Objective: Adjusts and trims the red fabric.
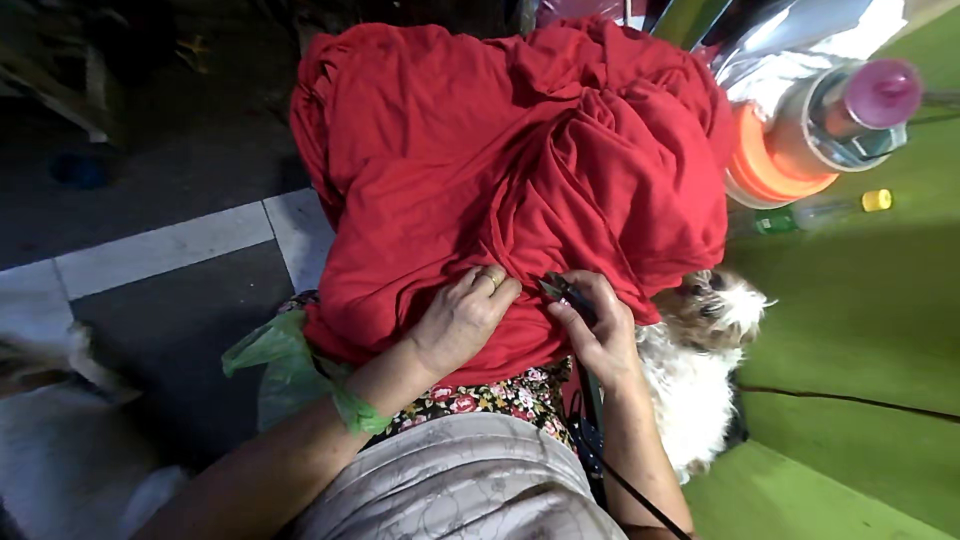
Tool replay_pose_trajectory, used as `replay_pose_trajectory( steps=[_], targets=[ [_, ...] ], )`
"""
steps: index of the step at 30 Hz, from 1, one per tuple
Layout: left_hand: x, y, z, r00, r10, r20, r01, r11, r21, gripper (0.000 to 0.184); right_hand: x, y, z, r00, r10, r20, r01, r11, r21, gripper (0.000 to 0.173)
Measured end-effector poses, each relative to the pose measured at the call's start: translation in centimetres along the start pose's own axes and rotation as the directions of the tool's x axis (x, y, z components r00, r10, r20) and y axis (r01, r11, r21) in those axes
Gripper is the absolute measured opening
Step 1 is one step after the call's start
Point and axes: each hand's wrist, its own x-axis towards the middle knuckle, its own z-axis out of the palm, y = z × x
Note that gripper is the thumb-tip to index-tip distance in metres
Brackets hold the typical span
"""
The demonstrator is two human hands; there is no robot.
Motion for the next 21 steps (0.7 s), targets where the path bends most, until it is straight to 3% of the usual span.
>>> replay_pose_trajectory(
  steps=[3,4,5,6,8,10,16,21],
  targets=[
    [0.4,0.8,-1.1,0.981,-0.106,0.164,0.102,0.994,0.032,0.015,0.0,0.1,0.1,1.000,-0.015,0.004,0.015,1.000,0.000,0.027],
    [1.1,1.5,-2.2,0.938,-0.192,0.288,0.194,0.981,0.025,0.018,0.0,0.1,0.0,0.999,-0.031,0.009,0.031,0.999,-0.004,0.027],
    [2.1,2.3,-3.6,0.850,-0.303,0.432,0.336,0.942,-0.001,0.022,0.0,0.1,-0.1,0.998,-0.053,0.018,0.053,0.998,-0.018,0.027],
    [2.4,2.2,-3.9,0.812,-0.339,0.476,0.398,0.917,-0.024,0.022,-0.1,0.1,-0.2,0.997,-0.075,0.033,0.076,0.996,-0.036,0.028],
    [1.3,0.8,-2.7,0.895,-0.281,0.347,0.333,0.938,-0.099,0.016,-0.1,0.1,-0.3,0.991,-0.115,0.066,0.120,0.990,-0.080,0.027],
    [0.6,0.1,-1.8,0.935,-0.252,0.248,0.296,0.942,-0.158,0.016,0.0,-0.1,-0.3,0.985,-0.143,0.097,0.155,0.979,-0.136,0.024],
    [0.0,0.3,-1.1,0.962,-0.248,0.113,0.265,0.950,-0.166,0.016,0.4,-2.7,0.7,0.986,-0.145,0.083,0.166,0.918,-0.360,0.017],
    [-0.1,0.4,-0.7,0.968,-0.238,0.073,0.247,0.958,-0.144,0.017,0.6,-3.0,1.6,0.988,-0.149,0.043,0.153,0.898,-0.413,0.019]
  ],
)
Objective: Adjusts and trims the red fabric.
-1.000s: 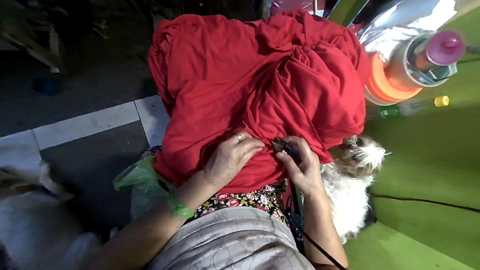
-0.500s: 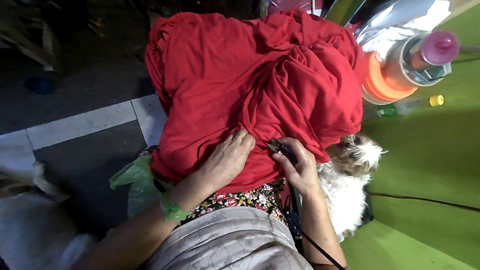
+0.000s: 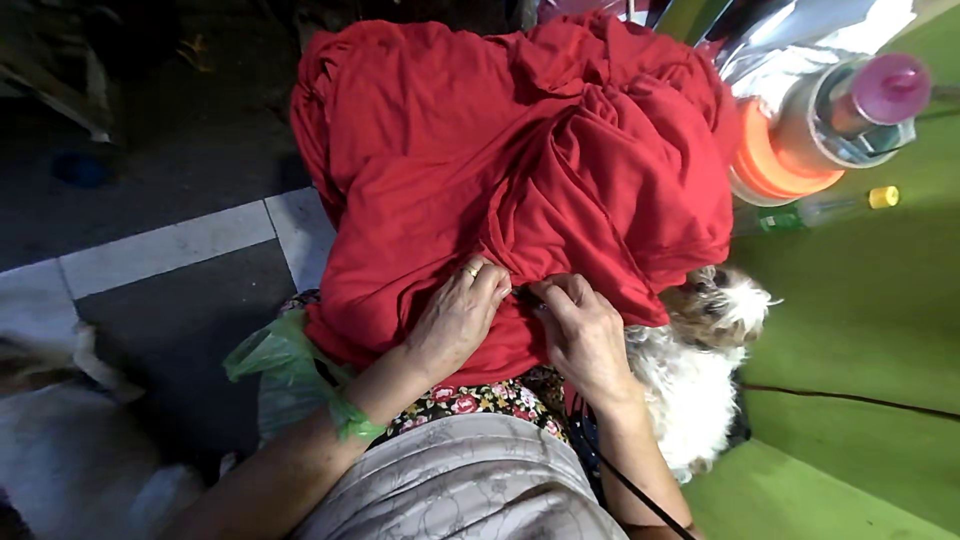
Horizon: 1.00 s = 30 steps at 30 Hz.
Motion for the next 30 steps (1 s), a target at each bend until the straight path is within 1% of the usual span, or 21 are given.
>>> replay_pose_trajectory(
  steps=[3,5,6,8,10,12,14,17,19,20,21,22,23,25,26,28,30],
  targets=[
    [0.0,-0.1,0.1,1.000,0.005,-0.007,-0.005,1.000,0.005,0.017,-0.1,0.4,0.5,0.999,-0.038,-0.019,0.037,0.999,-0.002,0.020],
    [0.1,-0.2,0.1,1.000,-0.028,0.001,0.028,0.999,-0.034,0.017,-0.3,0.9,1.0,0.995,-0.078,-0.057,0.079,0.997,0.001,0.021],
    [0.1,-0.2,-0.1,0.998,-0.067,0.019,0.068,0.995,-0.076,0.017,-0.3,1.2,1.2,0.994,-0.087,-0.068,0.088,0.996,0.017,0.021],
    [0.2,-0.3,-0.9,0.979,-0.184,0.085,0.198,0.958,-0.209,0.019,-0.4,1.8,1.1,0.996,-0.066,-0.064,0.072,0.992,0.099,0.019],
    [0.1,-0.7,-2.0,0.947,-0.291,0.136,0.321,0.881,-0.348,0.023,-0.5,2.6,0.8,1.000,-0.004,-0.019,0.008,0.975,0.222,0.019],
    [-0.2,-1.3,-2.9,0.933,-0.330,0.141,0.357,0.810,-0.465,0.025,-0.6,3.2,0.5,0.997,0.070,0.018,-0.072,0.945,0.319,0.026],
    [-0.7,-2.3,-3.3,0.940,-0.318,0.127,0.330,0.746,-0.578,0.025,-0.6,3.4,0.2,0.991,0.121,0.052,-0.132,0.913,0.387,0.030],
    [-1.1,-3.2,-3.4,0.946,-0.290,0.142,0.288,0.560,-0.777,0.026,-0.6,3.5,0.1,0.984,0.161,0.076,-0.178,0.871,0.459,0.029],
    [-1.0,-3.2,-3.6,0.951,-0.269,0.155,0.265,0.445,-0.855,0.022,-0.5,3.5,0.2,0.981,0.175,0.080,-0.192,0.855,0.482,0.028],
    [-1.0,-3.0,-3.6,0.950,-0.276,0.147,0.258,0.425,-0.868,0.019,-0.5,3.5,0.3,0.981,0.179,0.075,-0.193,0.852,0.487,0.028],
    [-1.0,-2.8,-3.6,0.945,-0.299,0.133,0.264,0.461,-0.847,0.014,-0.5,3.5,0.3,0.980,0.182,0.074,-0.195,0.850,0.489,0.028],
    [-0.9,-2.3,-3.5,0.939,-0.326,0.109,0.281,0.547,-0.789,0.009,-0.5,3.5,0.3,0.980,0.186,0.073,-0.197,0.850,0.489,0.027],
    [-0.8,-1.8,-3.5,0.935,-0.347,0.077,0.299,0.651,-0.698,0.008,-0.5,3.5,0.3,0.979,0.188,0.074,-0.200,0.851,0.486,0.027],
    [-0.7,-1.4,-2.9,0.947,-0.320,0.002,0.283,0.837,-0.468,0.015,-0.5,3.5,0.3,0.979,0.192,0.074,-0.204,0.852,0.482,0.028],
    [-0.6,-1.3,-2.5,0.959,-0.282,-0.027,0.254,0.898,-0.359,0.017,-0.5,3.5,0.3,0.978,0.196,0.073,-0.207,0.853,0.479,0.028],
    [-0.5,-1.2,-1.8,0.977,-0.204,-0.061,0.188,0.961,-0.205,0.020,-0.5,3.4,0.4,0.978,0.199,0.071,-0.208,0.855,0.475,0.028],
    [-0.2,-1.0,-1.4,0.985,-0.165,-0.051,0.156,0.977,-0.146,0.023,-0.5,3.4,0.4,0.977,0.201,0.067,-0.209,0.855,0.474,0.028]
  ],
)
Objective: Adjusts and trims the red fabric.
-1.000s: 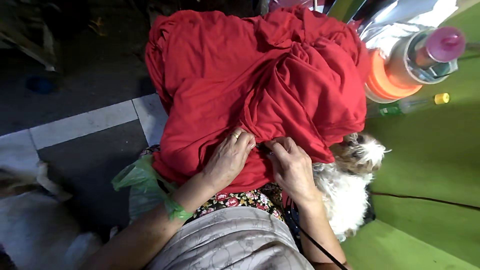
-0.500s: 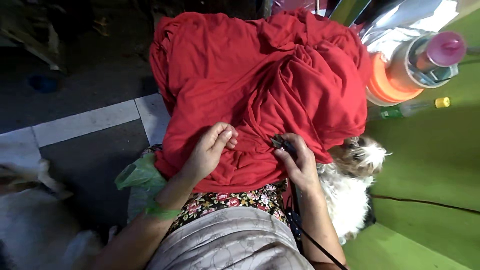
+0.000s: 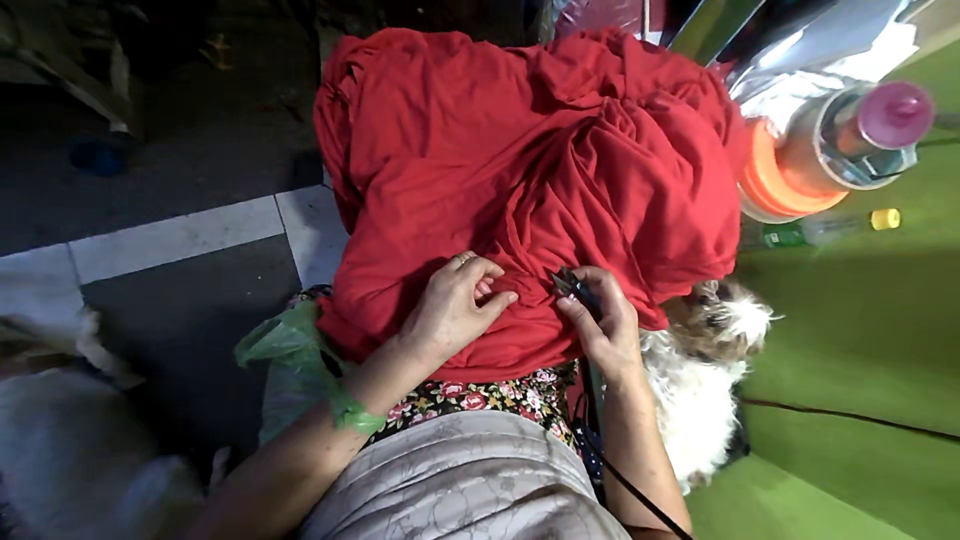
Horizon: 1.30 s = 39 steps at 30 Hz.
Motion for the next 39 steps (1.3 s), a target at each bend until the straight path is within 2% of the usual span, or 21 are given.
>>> replay_pose_trajectory(
  steps=[3,6,9,14,17,20,24,29,31,35,39],
  targets=[
    [0.2,-0.3,0.1,0.999,0.040,-0.012,-0.040,0.999,-0.013,0.011,0.0,0.0,0.1,1.000,-0.002,-0.002,0.002,1.000,0.005,0.028],
    [-0.1,-0.6,-0.6,1.000,0.002,0.014,-0.001,0.997,-0.081,0.012,-0.1,0.0,0.0,1.000,-0.009,-0.002,0.009,1.000,0.005,0.027],
    [-0.5,-1.0,-1.0,0.995,0.042,0.088,-0.033,0.994,-0.103,0.016,-0.1,0.0,0.0,1.000,-0.016,0.005,0.016,1.000,0.007,0.027],
    [-0.7,-1.6,-1.7,0.982,0.031,0.187,0.052,0.905,-0.422,0.018,-0.1,0.1,-0.1,0.999,-0.033,0.007,0.033,0.999,0.016,0.028],
    [-0.7,-1.7,-1.6,0.985,0.017,0.172,0.072,0.866,-0.496,0.017,-0.1,0.1,-0.2,0.999,-0.051,0.017,0.051,0.999,0.007,0.027],
    [-0.6,-1.4,-1.2,0.988,0.001,0.153,0.071,0.884,-0.462,0.016,0.0,0.3,-0.4,0.995,-0.091,0.035,0.092,0.996,-0.001,0.026],
    [-0.4,-0.1,-0.2,0.996,-0.042,0.082,0.063,0.963,-0.263,0.015,0.1,0.3,-0.4,0.995,-0.094,0.033,0.094,0.995,-0.016,0.027],
    [0.1,0.0,0.9,0.993,0.119,-0.006,-0.119,0.985,-0.124,0.020,0.0,0.3,-0.3,0.996,-0.091,0.018,0.091,0.996,-0.012,0.027],
    [0.2,0.3,1.3,0.991,0.135,-0.012,-0.135,0.988,-0.068,0.019,0.0,0.3,-0.3,0.996,-0.087,0.017,0.087,0.996,-0.010,0.028],
    [0.6,1.0,1.4,0.999,0.044,0.027,-0.043,0.998,-0.054,0.012,0.0,0.3,-0.3,0.997,-0.070,0.016,0.070,0.998,-0.011,0.027],
    [0.5,0.6,0.0,0.978,-0.037,0.203,0.066,0.988,-0.138,0.017,0.0,0.4,-0.4,0.996,-0.085,0.032,0.085,0.996,-0.002,0.027]
  ],
)
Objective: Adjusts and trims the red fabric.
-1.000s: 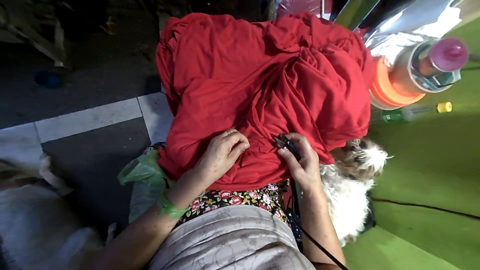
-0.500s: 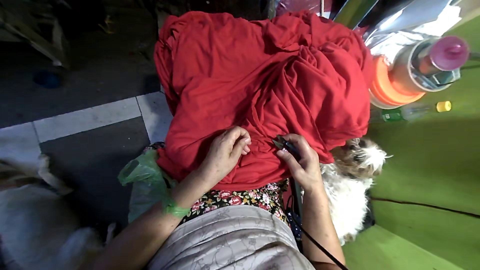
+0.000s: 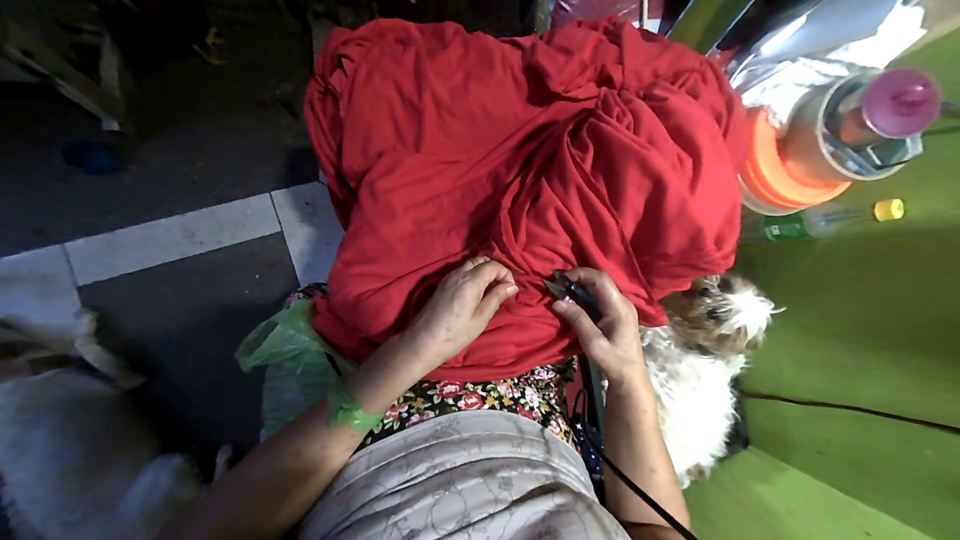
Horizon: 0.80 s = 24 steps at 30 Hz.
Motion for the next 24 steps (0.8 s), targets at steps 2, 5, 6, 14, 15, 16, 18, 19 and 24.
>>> replay_pose_trajectory(
  steps=[2,5,6,14,15,16,18,19,24],
  targets=[
    [-0.4,-0.4,-0.4,0.998,-0.045,0.047,0.049,0.996,-0.075,0.019,0.0,0.0,-0.1,1.000,-0.019,0.012,0.019,1.000,0.000,0.026],
    [-0.7,-1.1,-0.9,0.991,-0.123,0.050,0.133,0.943,-0.304,0.019,0.1,0.0,-0.2,0.999,-0.038,0.022,0.038,0.999,-0.006,0.026],
    [-0.8,-1.3,-1.0,0.989,-0.143,0.035,0.146,0.919,-0.367,0.018,0.1,0.0,-0.2,0.999,-0.038,0.022,0.038,0.999,-0.004,0.026],
    [-1.0,-1.1,-0.2,0.975,-0.103,-0.197,0.044,0.959,-0.282,0.014,0.1,0.1,-0.2,1.000,0.011,0.009,-0.011,0.999,0.051,0.026],
    [-0.9,-1.1,0.0,0.976,-0.077,-0.202,0.024,0.968,-0.251,0.015,0.1,0.1,-0.1,1.000,0.019,0.005,-0.019,0.998,0.058,0.026],
    [-0.9,-1.1,0.1,0.977,-0.051,-0.209,0.003,0.974,-0.227,0.015,0.1,0.0,-0.1,1.000,0.028,0.004,-0.028,0.998,0.063,0.026],
    [-0.9,-1.1,0.3,0.980,-0.014,-0.196,-0.029,0.976,-0.215,0.016,0.2,0.0,-0.1,0.999,0.036,0.000,-0.036,0.997,0.067,0.027],
    [-0.9,-1.0,0.2,0.985,-0.010,-0.175,-0.034,0.969,-0.245,0.016,0.2,0.0,-0.1,0.999,0.038,-0.001,-0.038,0.997,0.069,0.027],
    [-1.0,-1.2,-2.6,0.995,-0.034,-0.089,-0.022,0.829,-0.559,0.017,0.1,0.0,0.0,0.998,0.061,-0.010,-0.059,0.994,0.096,0.026]
  ],
)
